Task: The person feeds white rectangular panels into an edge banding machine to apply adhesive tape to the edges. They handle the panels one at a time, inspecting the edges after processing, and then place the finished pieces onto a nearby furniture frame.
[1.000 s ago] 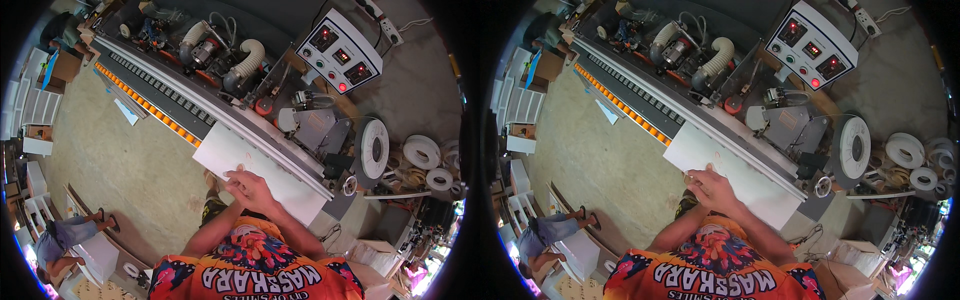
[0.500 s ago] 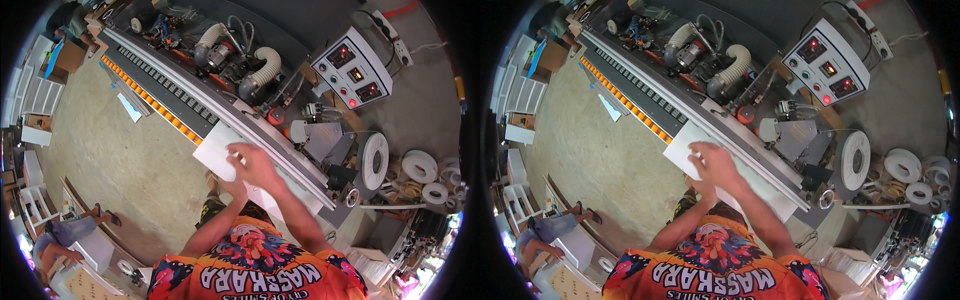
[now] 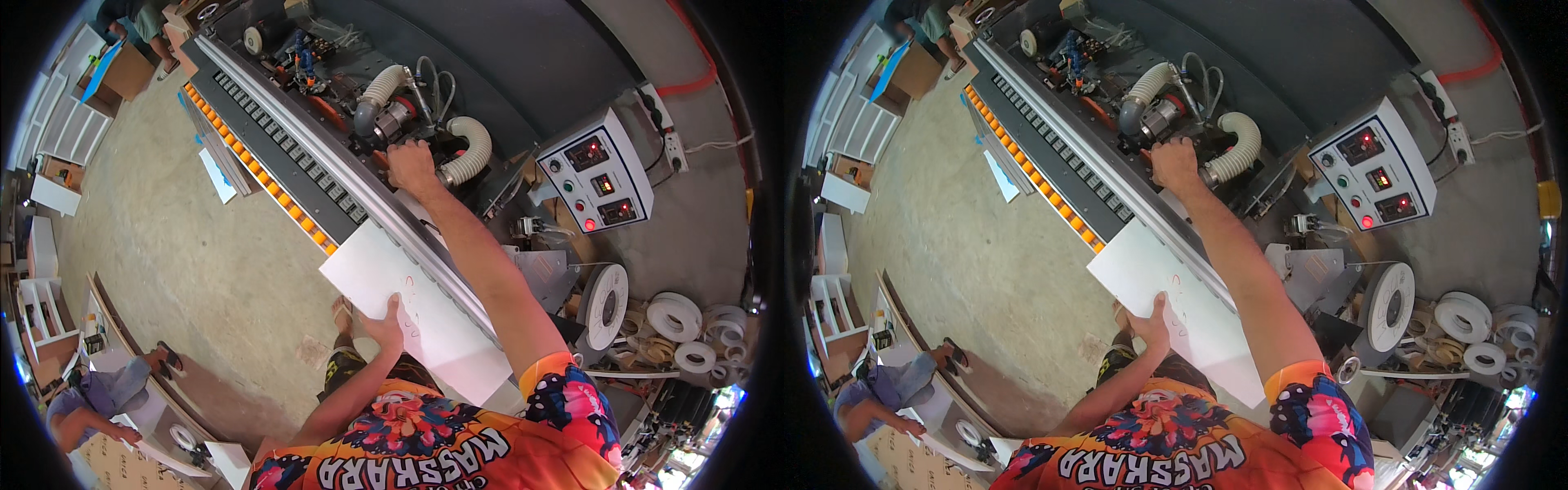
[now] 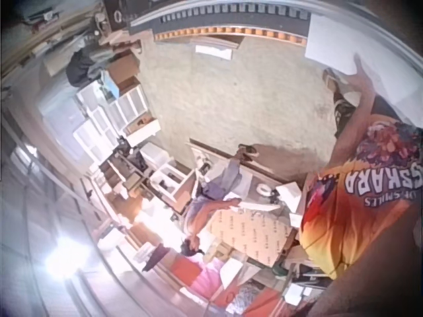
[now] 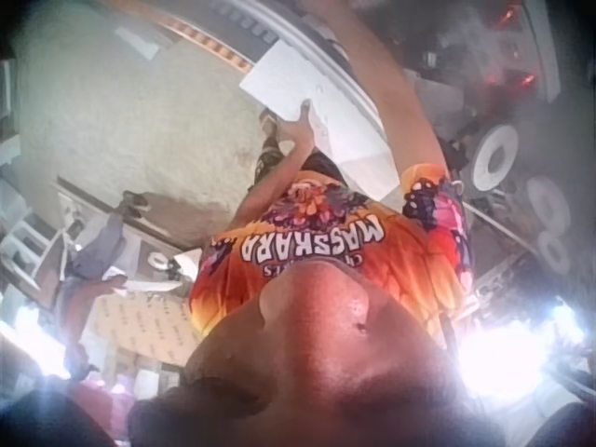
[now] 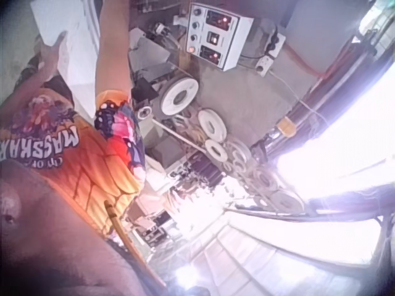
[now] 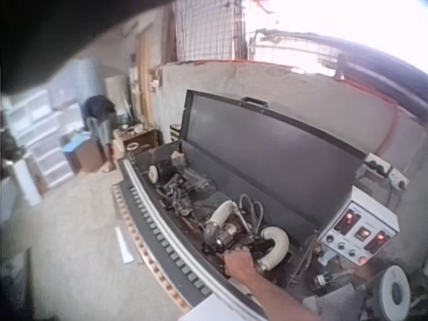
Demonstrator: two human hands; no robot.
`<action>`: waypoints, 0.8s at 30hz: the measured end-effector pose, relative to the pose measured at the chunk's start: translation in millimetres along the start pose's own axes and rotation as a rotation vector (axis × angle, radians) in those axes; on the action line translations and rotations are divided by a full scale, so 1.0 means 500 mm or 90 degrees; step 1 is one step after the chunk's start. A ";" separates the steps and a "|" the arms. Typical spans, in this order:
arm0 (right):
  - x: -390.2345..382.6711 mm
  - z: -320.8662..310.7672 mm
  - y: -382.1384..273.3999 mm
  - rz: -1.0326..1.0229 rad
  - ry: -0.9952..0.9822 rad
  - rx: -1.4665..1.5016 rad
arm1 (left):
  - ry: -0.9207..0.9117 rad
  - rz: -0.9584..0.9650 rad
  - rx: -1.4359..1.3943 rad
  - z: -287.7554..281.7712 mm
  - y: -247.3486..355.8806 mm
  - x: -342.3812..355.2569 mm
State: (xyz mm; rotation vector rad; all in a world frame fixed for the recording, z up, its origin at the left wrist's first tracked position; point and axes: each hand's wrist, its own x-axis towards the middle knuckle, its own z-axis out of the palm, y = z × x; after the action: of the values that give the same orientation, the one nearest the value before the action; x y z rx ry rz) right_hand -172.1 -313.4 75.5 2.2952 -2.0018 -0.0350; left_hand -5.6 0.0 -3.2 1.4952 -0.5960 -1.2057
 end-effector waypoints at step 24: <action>0.092 0.068 -0.059 0.199 0.064 0.110 | -0.006 -0.022 0.030 -0.001 0.080 0.121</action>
State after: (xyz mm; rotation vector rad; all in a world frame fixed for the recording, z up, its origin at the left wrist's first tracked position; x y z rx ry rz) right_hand -139.3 -356.8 41.2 1.9974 -2.3648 0.2805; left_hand 25.9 -63.5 11.4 1.5455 -0.6099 -1.2338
